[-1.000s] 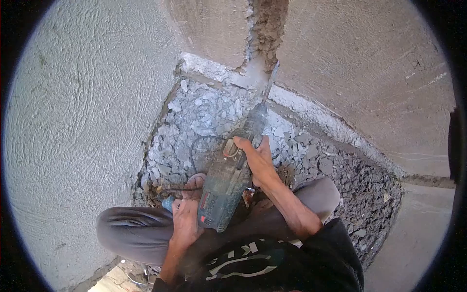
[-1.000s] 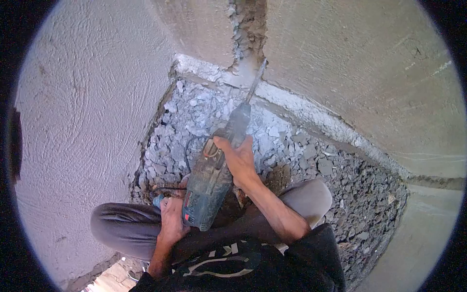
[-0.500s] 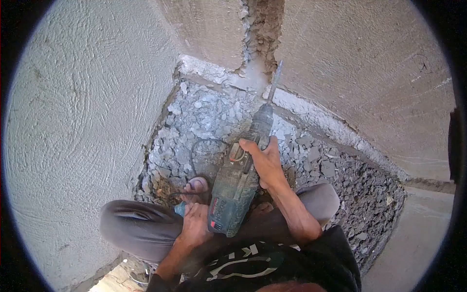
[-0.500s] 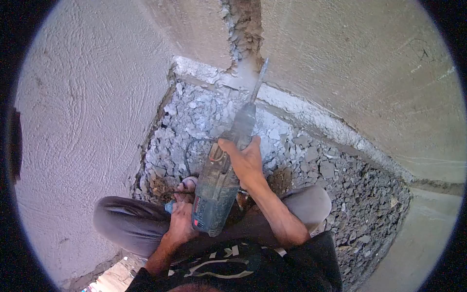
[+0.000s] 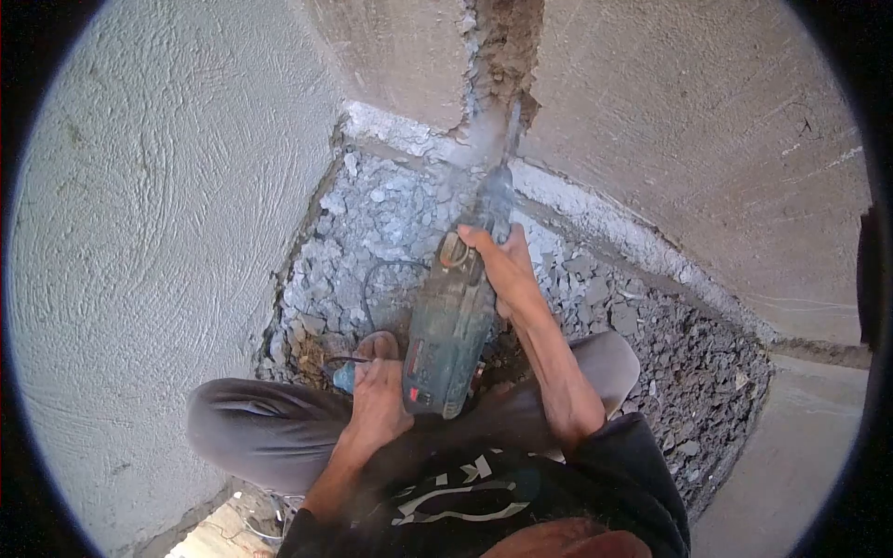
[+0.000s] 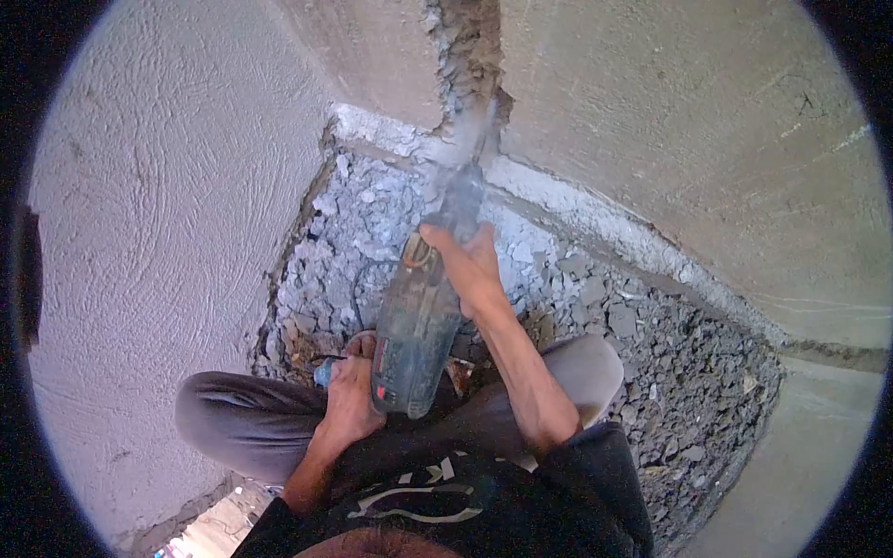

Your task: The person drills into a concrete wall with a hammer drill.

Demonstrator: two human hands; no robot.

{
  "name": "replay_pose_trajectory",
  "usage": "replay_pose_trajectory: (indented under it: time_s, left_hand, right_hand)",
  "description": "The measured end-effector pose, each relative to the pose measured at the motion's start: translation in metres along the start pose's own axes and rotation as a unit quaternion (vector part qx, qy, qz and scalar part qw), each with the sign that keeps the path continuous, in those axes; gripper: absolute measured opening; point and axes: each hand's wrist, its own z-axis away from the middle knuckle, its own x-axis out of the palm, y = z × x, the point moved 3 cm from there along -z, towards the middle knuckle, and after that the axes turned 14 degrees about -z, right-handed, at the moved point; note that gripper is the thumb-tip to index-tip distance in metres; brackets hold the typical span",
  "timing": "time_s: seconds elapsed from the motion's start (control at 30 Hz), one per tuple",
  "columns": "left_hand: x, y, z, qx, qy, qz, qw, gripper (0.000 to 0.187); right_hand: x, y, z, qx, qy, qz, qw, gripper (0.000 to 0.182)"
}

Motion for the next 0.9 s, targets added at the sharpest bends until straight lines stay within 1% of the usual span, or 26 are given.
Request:
replay_pose_trajectory:
  time_s: [0.07,0.13,0.17,0.2,0.23,0.27,0.3,0.33,0.37,0.43,0.5,0.57,0.63,0.7,0.77,0.83,0.9]
  left_hand:
    - [-0.004,0.000,0.001,-0.004,0.021,-0.002,1.000,0.102]
    - [-0.007,-0.004,0.009,-0.016,0.039,-0.006,0.999,0.100]
    - [-0.002,-0.009,0.019,-0.035,-0.014,-0.008,0.999,0.098]
    - [0.003,-0.012,0.026,-0.050,-0.068,-0.013,0.996,0.095]
    - [0.005,-0.012,0.031,-0.048,-0.068,-0.016,0.996,0.095]
    - [0.004,-0.011,0.034,-0.034,-0.014,-0.021,0.999,0.093]
    - [0.005,-0.010,0.038,-0.020,0.040,-0.024,0.999,0.091]
    - [0.011,-0.013,0.043,-0.018,0.039,-0.024,0.999,0.091]
    - [0.021,-0.018,0.048,-0.012,0.001,0.002,1.000,0.089]
    - [0.018,-0.016,0.048,-0.005,-0.035,0.027,0.999,0.087]
    - [0.004,-0.011,0.051,0.013,0.013,0.020,1.000,0.088]
    - [0.016,-0.015,0.055,0.010,0.011,0.031,0.999,0.090]
    - [0.015,-0.014,0.051,0.006,0.013,0.037,0.999,0.092]
    - [0.005,-0.006,0.048,0.030,0.059,0.015,0.998,0.060]
    - [-0.002,-0.003,0.044,0.021,0.065,0.027,0.997,0.060]
    - [0.001,-0.005,0.038,0.012,0.066,0.043,0.997,0.059]
    - [0.009,-0.008,0.040,0.013,0.031,0.044,0.998,0.059]
  right_hand:
    - [0.002,0.000,-0.006,-0.016,-0.007,0.028,0.999,0.072]
    - [0.011,0.002,0.007,-0.018,-0.048,0.000,0.999,0.073]
    - [0.012,0.006,0.013,-0.016,-0.051,0.001,0.999,0.073]
    - [0.014,0.010,0.018,-0.025,-0.056,0.032,0.998,0.074]
    - [0.014,0.014,0.023,-0.035,-0.060,0.061,0.996,0.074]
    - [0.014,0.016,0.029,-0.038,-0.059,0.058,0.996,0.074]
    - [0.013,0.017,0.036,-0.042,-0.055,0.087,0.994,0.075]
    - [0.012,0.019,0.043,-0.044,-0.049,0.117,0.991,0.075]
    - [0.012,0.020,0.048,-0.062,-0.067,0.071,0.993,0.079]
    - [0.006,0.021,0.053,-0.063,-0.050,0.085,0.993,0.079]
    - [0.004,0.018,0.055,-0.064,-0.035,0.099,0.992,0.080]
    - [0.003,0.012,0.057,-0.049,-0.028,0.081,0.995,0.081]
    - [0.001,0.013,0.055,-0.060,-0.030,0.078,0.995,0.080]
    - [-0.001,0.013,0.057,-0.070,-0.032,0.072,0.994,0.080]
    - [-0.001,0.010,0.059,-0.073,-0.013,0.090,0.993,0.078]
    - [0.000,0.006,0.059,-0.079,-0.018,0.079,0.994,0.078]
    - [-0.002,0.003,0.064,-0.073,-0.014,0.067,0.995,0.077]
